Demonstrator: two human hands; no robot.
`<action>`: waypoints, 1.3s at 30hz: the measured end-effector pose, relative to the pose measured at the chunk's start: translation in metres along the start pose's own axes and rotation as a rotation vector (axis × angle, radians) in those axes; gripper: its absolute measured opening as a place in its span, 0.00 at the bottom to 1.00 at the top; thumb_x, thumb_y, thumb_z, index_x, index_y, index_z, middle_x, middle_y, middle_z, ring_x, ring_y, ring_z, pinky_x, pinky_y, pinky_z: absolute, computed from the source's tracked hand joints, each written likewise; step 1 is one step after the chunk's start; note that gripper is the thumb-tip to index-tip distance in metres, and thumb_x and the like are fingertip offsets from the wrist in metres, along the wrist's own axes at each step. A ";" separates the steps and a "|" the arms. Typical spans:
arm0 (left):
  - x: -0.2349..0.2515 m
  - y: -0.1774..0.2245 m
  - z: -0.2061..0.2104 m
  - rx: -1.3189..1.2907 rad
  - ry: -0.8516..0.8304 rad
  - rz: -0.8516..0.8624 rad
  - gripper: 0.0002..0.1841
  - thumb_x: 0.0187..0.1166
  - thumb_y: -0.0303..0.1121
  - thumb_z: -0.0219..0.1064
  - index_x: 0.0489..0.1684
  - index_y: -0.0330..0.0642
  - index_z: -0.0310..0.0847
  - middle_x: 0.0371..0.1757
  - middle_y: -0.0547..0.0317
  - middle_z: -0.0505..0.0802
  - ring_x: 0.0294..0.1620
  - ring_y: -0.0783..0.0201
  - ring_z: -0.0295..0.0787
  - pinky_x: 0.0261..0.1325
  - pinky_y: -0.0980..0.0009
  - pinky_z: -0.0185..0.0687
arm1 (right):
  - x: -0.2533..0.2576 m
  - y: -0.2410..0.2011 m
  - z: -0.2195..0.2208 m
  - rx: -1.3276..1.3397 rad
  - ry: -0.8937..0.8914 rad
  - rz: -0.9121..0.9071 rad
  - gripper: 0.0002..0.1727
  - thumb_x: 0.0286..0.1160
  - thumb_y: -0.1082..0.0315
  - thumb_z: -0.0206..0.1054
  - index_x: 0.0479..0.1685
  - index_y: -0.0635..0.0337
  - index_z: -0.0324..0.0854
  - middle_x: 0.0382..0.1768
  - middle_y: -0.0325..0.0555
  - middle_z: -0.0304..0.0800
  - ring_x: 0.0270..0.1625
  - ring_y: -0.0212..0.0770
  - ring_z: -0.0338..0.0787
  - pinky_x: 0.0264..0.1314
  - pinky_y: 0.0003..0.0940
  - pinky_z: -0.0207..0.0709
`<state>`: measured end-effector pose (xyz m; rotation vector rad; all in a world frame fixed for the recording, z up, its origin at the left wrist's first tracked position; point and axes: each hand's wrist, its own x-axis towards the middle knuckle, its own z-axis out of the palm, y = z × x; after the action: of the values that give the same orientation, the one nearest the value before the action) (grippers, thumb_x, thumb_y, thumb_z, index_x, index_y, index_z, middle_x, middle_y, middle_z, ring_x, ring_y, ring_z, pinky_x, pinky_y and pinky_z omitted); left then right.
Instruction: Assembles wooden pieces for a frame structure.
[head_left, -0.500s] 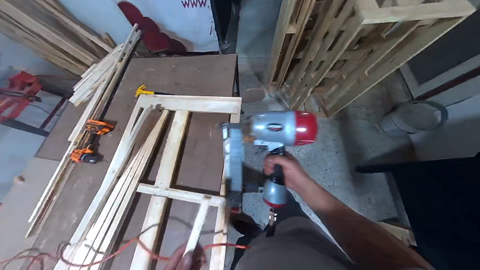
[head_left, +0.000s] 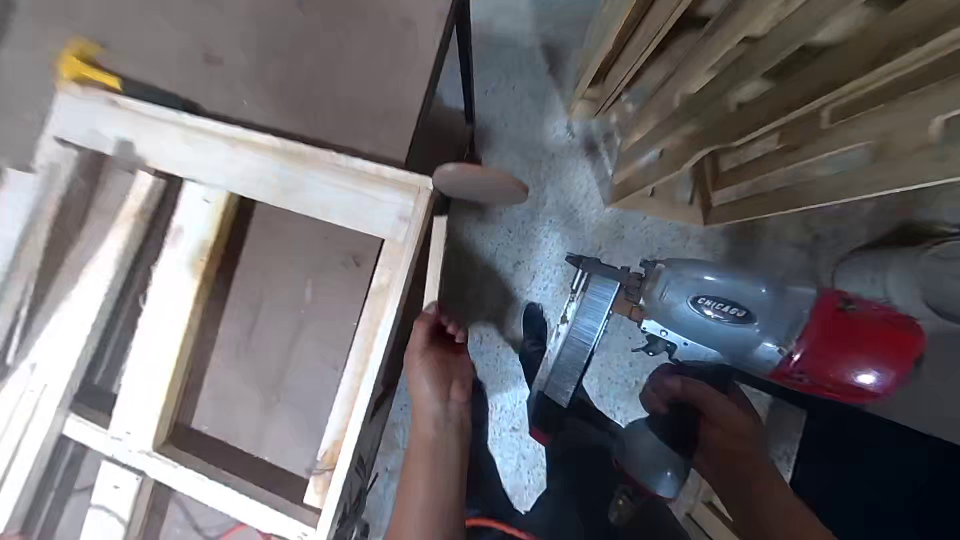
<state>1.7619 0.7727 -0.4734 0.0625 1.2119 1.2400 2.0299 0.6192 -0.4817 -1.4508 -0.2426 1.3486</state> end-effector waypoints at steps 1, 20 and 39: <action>0.004 -0.002 0.006 0.002 0.009 0.020 0.10 0.88 0.36 0.56 0.35 0.51 0.81 0.27 0.69 0.81 0.26 0.73 0.79 0.35 0.79 0.78 | 0.010 0.009 0.002 0.020 -0.044 0.012 0.06 0.62 0.59 0.75 0.29 0.49 0.87 0.21 0.37 0.85 0.23 0.33 0.84 0.30 0.32 0.83; 0.048 0.000 0.024 -0.057 0.115 0.134 0.13 0.87 0.36 0.54 0.33 0.50 0.82 0.21 0.69 0.78 0.18 0.75 0.76 0.25 0.83 0.75 | 0.056 0.074 0.054 0.367 -0.321 0.128 0.09 0.73 0.59 0.72 0.38 0.55 0.88 0.20 0.39 0.84 0.22 0.35 0.84 0.27 0.33 0.82; 0.048 0.007 0.020 -0.138 0.083 0.029 0.15 0.89 0.39 0.58 0.31 0.47 0.83 0.18 0.67 0.77 0.16 0.73 0.75 0.23 0.78 0.76 | 0.064 0.080 0.104 0.400 -0.435 -0.082 0.08 0.78 0.61 0.68 0.42 0.54 0.90 0.24 0.40 0.88 0.26 0.34 0.86 0.34 0.35 0.83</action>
<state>1.7639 0.8221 -0.4918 -0.0736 1.1971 1.3601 1.9290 0.6923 -0.5571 -0.8013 -0.2886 1.5332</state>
